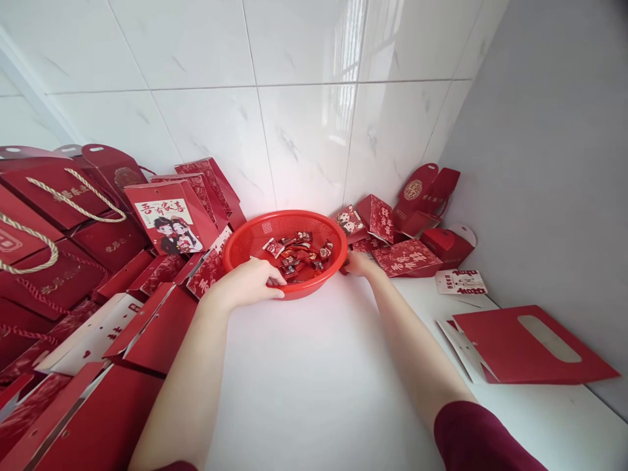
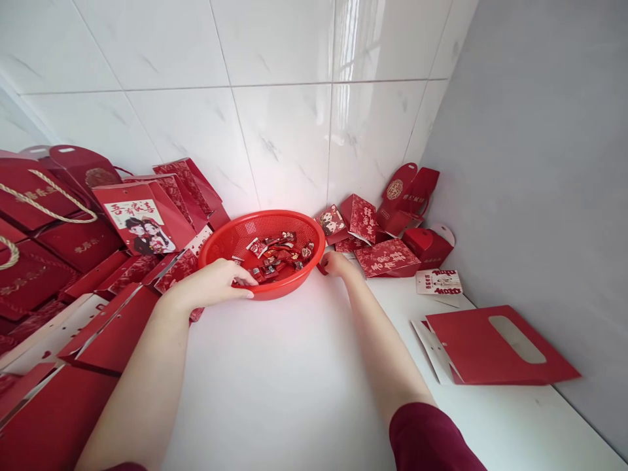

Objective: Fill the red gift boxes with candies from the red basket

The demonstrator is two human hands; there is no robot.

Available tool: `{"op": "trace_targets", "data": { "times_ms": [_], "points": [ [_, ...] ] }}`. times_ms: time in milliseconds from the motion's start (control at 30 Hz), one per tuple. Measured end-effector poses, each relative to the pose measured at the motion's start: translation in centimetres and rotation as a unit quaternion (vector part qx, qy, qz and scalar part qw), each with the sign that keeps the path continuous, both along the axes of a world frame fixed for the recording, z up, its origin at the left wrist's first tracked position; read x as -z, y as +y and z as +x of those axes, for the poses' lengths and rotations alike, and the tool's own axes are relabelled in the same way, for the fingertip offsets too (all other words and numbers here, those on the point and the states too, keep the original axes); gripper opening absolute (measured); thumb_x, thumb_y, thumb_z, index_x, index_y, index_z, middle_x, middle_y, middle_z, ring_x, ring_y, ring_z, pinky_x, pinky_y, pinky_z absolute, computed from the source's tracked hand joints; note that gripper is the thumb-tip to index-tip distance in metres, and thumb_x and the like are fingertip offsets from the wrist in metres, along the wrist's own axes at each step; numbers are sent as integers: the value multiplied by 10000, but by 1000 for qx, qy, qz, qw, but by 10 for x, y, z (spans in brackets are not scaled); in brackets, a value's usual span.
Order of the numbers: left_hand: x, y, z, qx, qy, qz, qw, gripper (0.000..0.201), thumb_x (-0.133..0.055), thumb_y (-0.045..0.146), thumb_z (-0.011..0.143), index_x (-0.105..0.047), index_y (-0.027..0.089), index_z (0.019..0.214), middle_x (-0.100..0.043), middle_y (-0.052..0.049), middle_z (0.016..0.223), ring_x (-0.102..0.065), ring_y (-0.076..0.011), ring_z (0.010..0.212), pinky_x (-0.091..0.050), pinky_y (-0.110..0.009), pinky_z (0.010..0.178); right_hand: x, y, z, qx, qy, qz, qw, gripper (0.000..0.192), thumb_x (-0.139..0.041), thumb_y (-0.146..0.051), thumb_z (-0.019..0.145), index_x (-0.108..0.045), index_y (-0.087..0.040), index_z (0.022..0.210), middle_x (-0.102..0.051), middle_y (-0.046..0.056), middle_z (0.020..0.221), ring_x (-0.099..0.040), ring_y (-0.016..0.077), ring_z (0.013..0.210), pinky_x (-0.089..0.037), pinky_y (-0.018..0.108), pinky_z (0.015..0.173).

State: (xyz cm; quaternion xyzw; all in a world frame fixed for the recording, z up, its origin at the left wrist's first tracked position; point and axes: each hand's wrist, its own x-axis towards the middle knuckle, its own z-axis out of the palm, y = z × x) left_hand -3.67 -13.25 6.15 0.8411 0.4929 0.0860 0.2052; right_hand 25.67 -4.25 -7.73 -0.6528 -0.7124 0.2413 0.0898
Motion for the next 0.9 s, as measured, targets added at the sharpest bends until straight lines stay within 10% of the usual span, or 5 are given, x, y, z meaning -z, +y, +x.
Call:
{"op": "trace_targets", "data": {
  "times_ms": [267, 467, 700, 900],
  "points": [
    [7, 7, -3, 22, 9, -12, 1000, 299, -698, 426, 740, -781, 266, 978, -768, -27, 946, -696, -250, 923, -522, -291, 804, -73, -43, 41, 56, 2, 81, 995, 312, -636, -74, 766, -639, -202, 1051, -685, 32, 896, -637, 182, 795, -468, 263, 645],
    [6, -8, 25, -28, -230, -15, 973, 456, -537, 599, 874, -744, 206, 982, -762, -53, 939, -707, -210, 895, -544, -287, 815, -130, -101, 4, -12, 166, 340, 926, 381, -613, -156, 811, -575, -245, 1180, -662, 0, 877, -624, 169, 806, -482, 281, 712],
    [10, -21, 48, -19, -406, -225, 886, 603, -534, 669, 853, -725, 105, 948, -745, -108, 805, -707, -177, 698, -572, -282, 674, -145, -130, -40, -105, 225, 480, 841, 255, -572, -173, 903, -586, -271, 1138, -663, 15, 974, -638, 160, 856, -524, 287, 733],
    [3, -28, 44, 8, -393, -243, 887, 281, -738, 433, 793, -728, 153, 824, -743, -55, 787, -698, -151, 716, -590, -280, 732, -146, -134, -45, -105, 210, 514, 825, 211, -565, -169, 917, -606, -268, 1098, -675, 14, 975, -640, 161, 845, -543, 305, 767]
  ]
}}
